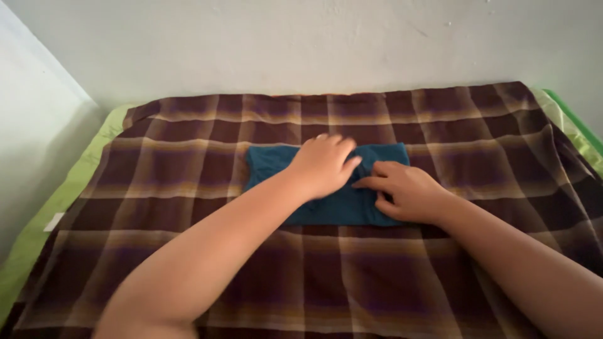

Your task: The person is folding t-shirts on top of a bed.

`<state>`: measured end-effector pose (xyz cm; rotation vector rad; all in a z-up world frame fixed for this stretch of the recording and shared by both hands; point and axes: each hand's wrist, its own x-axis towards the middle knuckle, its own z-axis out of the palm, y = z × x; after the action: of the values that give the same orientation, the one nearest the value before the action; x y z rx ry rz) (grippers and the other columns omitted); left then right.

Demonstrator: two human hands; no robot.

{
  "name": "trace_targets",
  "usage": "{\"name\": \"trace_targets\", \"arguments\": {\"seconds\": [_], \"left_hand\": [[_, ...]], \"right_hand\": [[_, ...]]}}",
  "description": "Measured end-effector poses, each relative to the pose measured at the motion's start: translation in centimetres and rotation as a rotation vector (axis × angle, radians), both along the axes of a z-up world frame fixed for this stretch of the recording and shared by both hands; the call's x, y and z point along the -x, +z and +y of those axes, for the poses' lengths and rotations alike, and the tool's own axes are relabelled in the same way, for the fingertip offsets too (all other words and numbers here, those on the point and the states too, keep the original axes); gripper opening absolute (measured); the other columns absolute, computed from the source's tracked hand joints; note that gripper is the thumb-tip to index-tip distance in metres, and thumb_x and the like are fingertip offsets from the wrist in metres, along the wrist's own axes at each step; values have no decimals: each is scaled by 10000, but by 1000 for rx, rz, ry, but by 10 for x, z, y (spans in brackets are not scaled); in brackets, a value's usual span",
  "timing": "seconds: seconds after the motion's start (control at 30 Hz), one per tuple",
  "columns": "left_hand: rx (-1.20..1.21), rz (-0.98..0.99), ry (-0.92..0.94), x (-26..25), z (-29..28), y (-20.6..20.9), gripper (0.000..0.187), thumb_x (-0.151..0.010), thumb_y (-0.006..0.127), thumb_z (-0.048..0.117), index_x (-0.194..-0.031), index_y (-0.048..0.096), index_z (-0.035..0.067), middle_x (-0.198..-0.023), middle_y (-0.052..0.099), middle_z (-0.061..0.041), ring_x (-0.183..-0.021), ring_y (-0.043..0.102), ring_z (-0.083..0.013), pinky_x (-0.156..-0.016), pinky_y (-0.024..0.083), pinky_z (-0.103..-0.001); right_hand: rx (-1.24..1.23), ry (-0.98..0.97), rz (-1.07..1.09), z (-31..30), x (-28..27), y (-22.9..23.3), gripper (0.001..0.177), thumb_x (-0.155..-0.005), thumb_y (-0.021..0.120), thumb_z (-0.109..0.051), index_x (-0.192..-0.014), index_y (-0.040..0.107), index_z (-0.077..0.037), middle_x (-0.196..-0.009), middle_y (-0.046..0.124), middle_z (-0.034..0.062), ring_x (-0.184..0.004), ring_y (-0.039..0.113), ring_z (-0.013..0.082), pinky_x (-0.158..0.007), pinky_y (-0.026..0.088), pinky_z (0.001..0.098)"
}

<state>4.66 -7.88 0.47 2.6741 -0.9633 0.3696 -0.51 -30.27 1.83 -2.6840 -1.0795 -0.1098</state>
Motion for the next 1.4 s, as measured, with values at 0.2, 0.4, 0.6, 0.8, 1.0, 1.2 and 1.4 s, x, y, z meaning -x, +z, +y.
{"name": "trace_targets", "arguments": {"seconds": [0.2,0.4,0.6,0.8,1.0,1.2,1.4], "left_hand": [[290,77,93,-33,-42,-32,342,-972,595,401,-1036,682,76,-1042,699,-143,-976,655,-399,-840,521,-521],[353,65,58,-28,-37,-36,278,-881,691,362,-1041,713,136,-1009,696,-136,-938,661,-390,-795,528,-516],[612,121,4,-31,-35,-30,198,-894,704,317,-987,767,154,-958,727,-96,-893,698,-310,-750,550,-440],[805,330,-79,-60,-26,-35,247,-904,728,274,-1031,744,62,-898,761,-120,-810,739,-211,-732,579,-361],[758,629,81,-69,-19,-42,321,-871,741,289,-1095,724,59,-913,769,-105,-720,736,-213,-653,591,-347],[665,645,26,-80,-23,-60,561,-777,828,303,-1255,644,75,-970,755,-131,-838,732,-218,-720,596,-362],[563,564,96,-66,-23,-47,626,-726,878,294,-1262,634,83,-1072,740,-139,-981,732,-258,-842,585,-371]], "right_hand": [[-38,139,-155,-7,-4,-8,303,-786,665,-96,-1084,703,-131,-871,604,76,-876,632,291,-673,528,449],[-22,234,-199,-11,-9,-11,229,-755,692,-93,-984,684,-101,-842,601,94,-807,627,307,-655,515,459],[-91,253,-193,-11,-4,-1,193,-736,695,-73,-925,688,-114,-801,626,78,-778,611,318,-718,492,458],[-257,156,-228,5,6,6,186,-766,672,-55,-947,678,-100,-848,643,87,-848,619,332,-766,476,459],[-227,144,-145,16,5,-3,236,-828,688,-107,-1063,685,-87,-913,649,117,-888,622,350,-787,488,465],[-318,8,-83,15,11,5,347,-851,683,-115,-1197,669,-87,-913,657,114,-861,652,305,-764,526,433],[-399,-318,-217,-7,-3,-5,358,-876,662,-134,-1229,627,-91,-1018,654,142,-949,659,309,-828,546,435]]}}
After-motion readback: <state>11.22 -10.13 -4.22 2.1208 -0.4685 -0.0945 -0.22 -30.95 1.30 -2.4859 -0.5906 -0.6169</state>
